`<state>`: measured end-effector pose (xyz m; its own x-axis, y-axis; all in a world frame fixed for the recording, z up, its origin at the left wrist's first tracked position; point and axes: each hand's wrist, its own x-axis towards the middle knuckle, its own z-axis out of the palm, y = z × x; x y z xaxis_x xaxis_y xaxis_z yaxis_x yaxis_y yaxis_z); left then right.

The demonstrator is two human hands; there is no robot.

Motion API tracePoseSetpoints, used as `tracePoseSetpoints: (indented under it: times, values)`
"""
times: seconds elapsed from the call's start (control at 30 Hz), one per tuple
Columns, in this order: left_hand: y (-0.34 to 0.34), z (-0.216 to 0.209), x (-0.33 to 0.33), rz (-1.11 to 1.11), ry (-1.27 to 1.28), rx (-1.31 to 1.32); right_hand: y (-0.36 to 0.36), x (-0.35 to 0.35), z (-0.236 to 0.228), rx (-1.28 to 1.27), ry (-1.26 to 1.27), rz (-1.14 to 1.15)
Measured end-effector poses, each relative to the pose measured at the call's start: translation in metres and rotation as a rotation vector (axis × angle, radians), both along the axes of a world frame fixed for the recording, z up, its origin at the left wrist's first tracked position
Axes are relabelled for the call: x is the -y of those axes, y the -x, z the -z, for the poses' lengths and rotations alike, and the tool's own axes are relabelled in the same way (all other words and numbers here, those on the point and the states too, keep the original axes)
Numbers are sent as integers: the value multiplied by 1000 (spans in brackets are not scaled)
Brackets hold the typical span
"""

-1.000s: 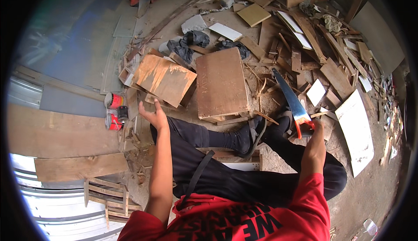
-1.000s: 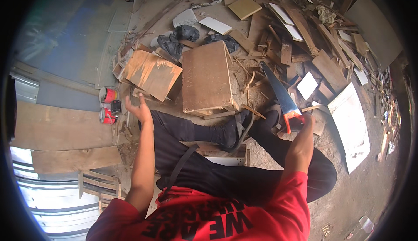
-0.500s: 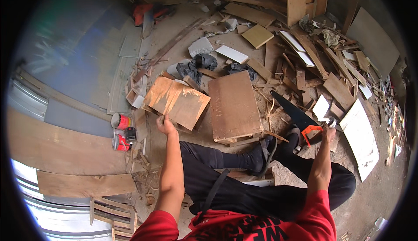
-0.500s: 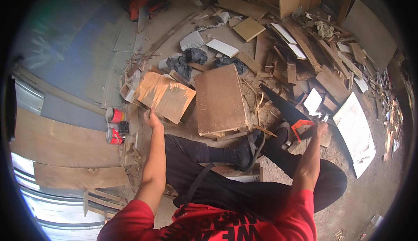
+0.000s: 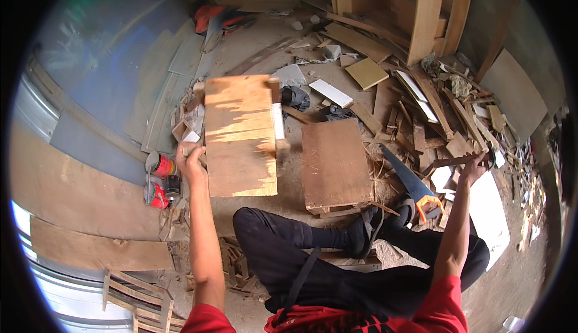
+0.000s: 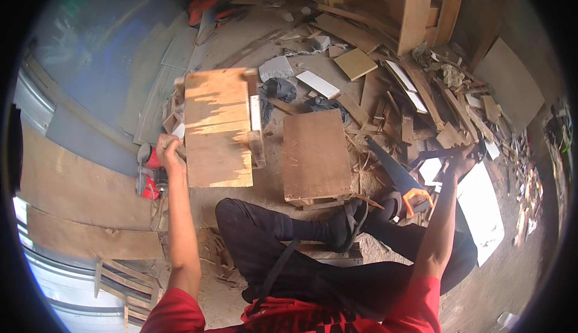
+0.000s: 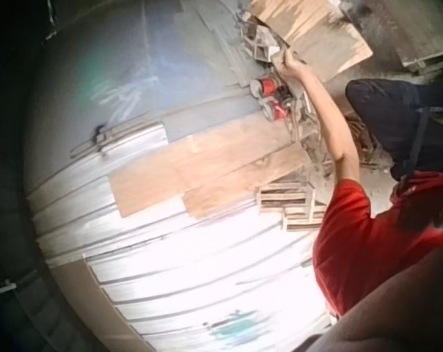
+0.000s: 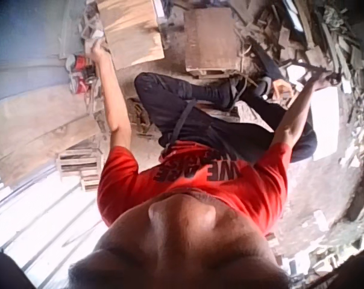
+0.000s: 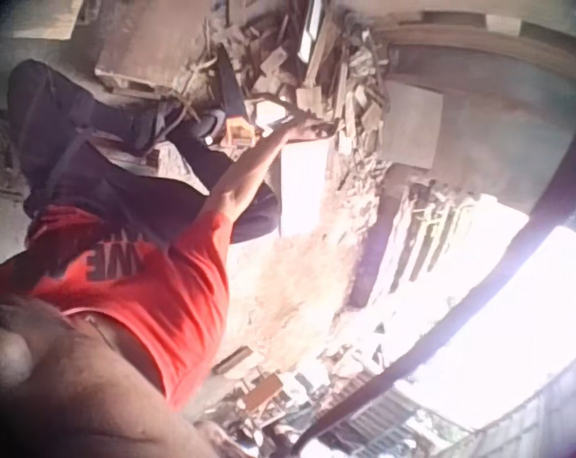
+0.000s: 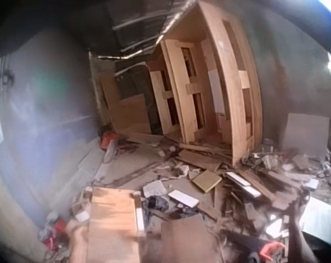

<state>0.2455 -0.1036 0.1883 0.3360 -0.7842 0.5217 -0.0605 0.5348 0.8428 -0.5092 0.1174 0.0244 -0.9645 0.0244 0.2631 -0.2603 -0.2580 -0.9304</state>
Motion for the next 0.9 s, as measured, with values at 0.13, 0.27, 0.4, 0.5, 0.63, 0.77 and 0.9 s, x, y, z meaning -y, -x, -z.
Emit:
tracePoseSetpoints:
  times: [0.13,0.27,0.4,0.5,0.63,0.77,0.9]
  values:
    - [57,-48,0,259,22,-17,-33,13,-85,229,28,-299]
    - [88,-71,-4,331,55,78,-133,10,-158,252,-242,-835]
    - [101,-91,19,333,63,74,-238,-13,-217,-135,-272,-947]
    - [94,-92,39,415,17,-67,-255,-25,-235,-283,-377,-971]
    - [111,-105,59,613,-80,-42,-248,-23,-270,-133,-444,-1072]
    - [156,-82,89,856,-202,33,-231,0,-286,-234,-462,-996]
    - [178,-58,114,880,-246,-36,-209,26,-275,-645,-793,-761]
